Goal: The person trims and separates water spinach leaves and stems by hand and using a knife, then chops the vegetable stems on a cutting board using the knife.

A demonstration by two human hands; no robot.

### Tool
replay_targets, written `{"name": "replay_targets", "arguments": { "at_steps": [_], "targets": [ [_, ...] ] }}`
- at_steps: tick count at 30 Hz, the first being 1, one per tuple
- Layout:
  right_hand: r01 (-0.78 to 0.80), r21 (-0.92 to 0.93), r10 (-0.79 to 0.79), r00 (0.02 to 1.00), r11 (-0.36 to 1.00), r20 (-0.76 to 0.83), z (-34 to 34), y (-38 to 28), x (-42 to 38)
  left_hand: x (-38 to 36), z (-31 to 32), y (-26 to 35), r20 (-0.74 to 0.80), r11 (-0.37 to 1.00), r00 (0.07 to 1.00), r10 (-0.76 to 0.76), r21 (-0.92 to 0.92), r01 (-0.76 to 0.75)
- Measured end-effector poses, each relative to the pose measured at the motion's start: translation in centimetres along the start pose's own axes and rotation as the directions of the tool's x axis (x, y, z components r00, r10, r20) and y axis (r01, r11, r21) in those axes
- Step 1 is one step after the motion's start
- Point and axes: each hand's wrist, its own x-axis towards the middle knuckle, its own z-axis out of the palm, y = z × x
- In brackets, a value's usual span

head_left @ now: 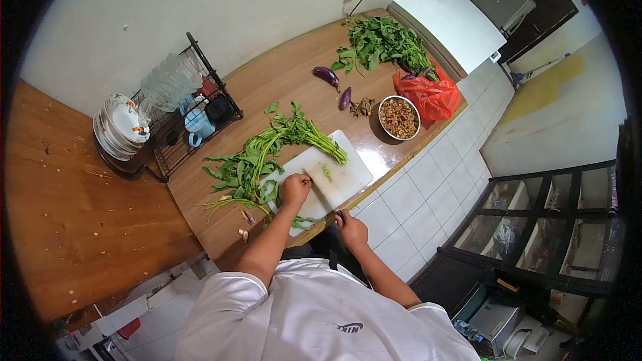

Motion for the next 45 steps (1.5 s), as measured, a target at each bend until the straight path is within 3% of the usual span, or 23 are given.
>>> {"name": "replay_targets", "arguments": {
  "at_steps": [2,8,12,14,21,25,30,34,36,45],
  "targets": [
    [0.014,-0.023,-0.015,1.000,1.000,-0.019,0.3,0.1,0.4,-0.1,0.0,0.4,-0.004,1.000,1.000,-0.008,0.009,0.008],
    [-0.046,0.048,0.047,0.999,0.998,-0.010,-0.3,0.8,-1.5,-0.8,1.2,-0.6,-0.122,0.984,0.977,0.172,-0.020,-0.176],
    [0.015,0.089,-0.013,1.000,0.996,-0.029,-0.2,2.2,-2.9,-1.0,1.2,-0.5,-0.138,0.979,0.970,0.202,0.009,-0.202],
    [0.033,0.097,-0.030,0.999,0.995,-0.032,-0.3,2.3,-2.7,-1.0,1.0,-0.1,-0.104,0.997,0.992,0.074,-0.004,-0.075],
    [0.080,0.112,-0.071,0.994,0.990,-0.083,-0.3,2.4,-1.1,-0.5,0.9,0.5,-0.063,1.000,0.998,-0.002,-0.003,0.001],
    [0.081,0.066,-0.081,0.997,0.995,-0.005,-0.6,2.4,0.7,-0.3,0.8,0.8,-0.030,0.998,1.000,0.000,0.067,0.002],
    [0.113,0.048,-0.117,0.990,0.992,0.080,-2.4,4.0,0.6,-0.4,0.7,0.5,-0.001,0.996,0.996,-0.086,-0.016,0.086],
    [0.099,0.016,-0.101,0.983,0.995,0.150,-2.8,5.2,-0.4,-1.1,0.9,0.2,-0.058,0.996,0.996,-0.061,-0.073,0.057],
    [0.124,0.043,-0.128,0.986,0.991,0.104,-2.7,5.3,-0.6,-1.0,1.0,-0.1,-0.071,0.997,0.997,0.011,0.074,-0.006],
    [0.131,0.067,-0.135,0.990,0.989,0.050,-2.3,2.1,2.0,-1.1,0.3,0.6,-0.071,0.998,0.997,0.043,0.053,-0.039]
  ]
}}
